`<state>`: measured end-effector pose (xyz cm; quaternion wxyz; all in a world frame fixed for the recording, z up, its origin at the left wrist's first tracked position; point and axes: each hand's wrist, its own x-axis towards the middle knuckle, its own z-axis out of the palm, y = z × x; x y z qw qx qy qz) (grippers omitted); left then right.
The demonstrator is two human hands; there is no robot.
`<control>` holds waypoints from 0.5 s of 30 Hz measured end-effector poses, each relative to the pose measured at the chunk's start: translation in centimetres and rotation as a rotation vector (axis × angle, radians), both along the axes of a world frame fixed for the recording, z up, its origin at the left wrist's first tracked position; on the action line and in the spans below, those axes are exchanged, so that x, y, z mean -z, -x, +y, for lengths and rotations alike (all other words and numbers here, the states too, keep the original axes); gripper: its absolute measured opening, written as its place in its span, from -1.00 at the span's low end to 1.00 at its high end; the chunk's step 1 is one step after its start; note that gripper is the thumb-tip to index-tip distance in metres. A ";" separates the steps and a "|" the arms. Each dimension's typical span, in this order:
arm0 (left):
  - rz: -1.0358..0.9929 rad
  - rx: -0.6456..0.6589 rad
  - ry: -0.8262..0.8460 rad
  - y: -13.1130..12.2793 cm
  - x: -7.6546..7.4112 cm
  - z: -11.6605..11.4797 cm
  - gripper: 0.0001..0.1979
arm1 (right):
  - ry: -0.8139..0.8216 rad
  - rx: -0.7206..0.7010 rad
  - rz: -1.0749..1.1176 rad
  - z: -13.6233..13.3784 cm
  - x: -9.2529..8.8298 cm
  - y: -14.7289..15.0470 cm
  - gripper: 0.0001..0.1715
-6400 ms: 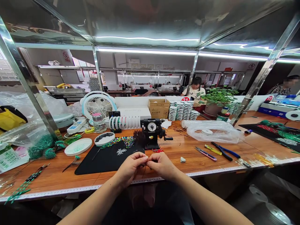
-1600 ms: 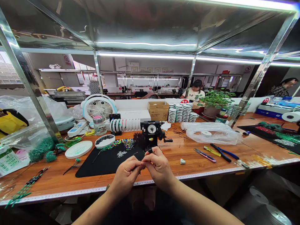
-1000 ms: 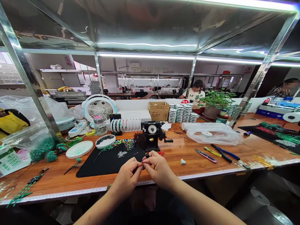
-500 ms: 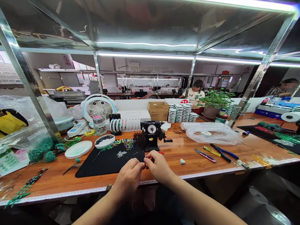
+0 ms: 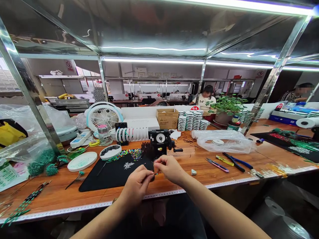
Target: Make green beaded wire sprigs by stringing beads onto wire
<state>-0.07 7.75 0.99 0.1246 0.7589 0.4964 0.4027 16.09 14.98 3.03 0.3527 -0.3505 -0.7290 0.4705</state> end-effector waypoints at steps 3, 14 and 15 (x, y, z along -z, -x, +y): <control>-0.488 -0.103 0.329 -0.6 -0.1 -1.0 -0.77 | -0.248 0.200 0.043 -1.7 0.7 -0.7 -0.80; -0.866 -0.055 0.491 -2.1 0.5 -2.1 -0.77 | -0.220 0.164 0.170 -4.1 2.9 0.4 -0.65; -0.908 -0.054 0.497 -2.1 0.5 -2.0 -0.77 | -0.178 0.166 0.215 -4.1 2.9 0.4 -0.64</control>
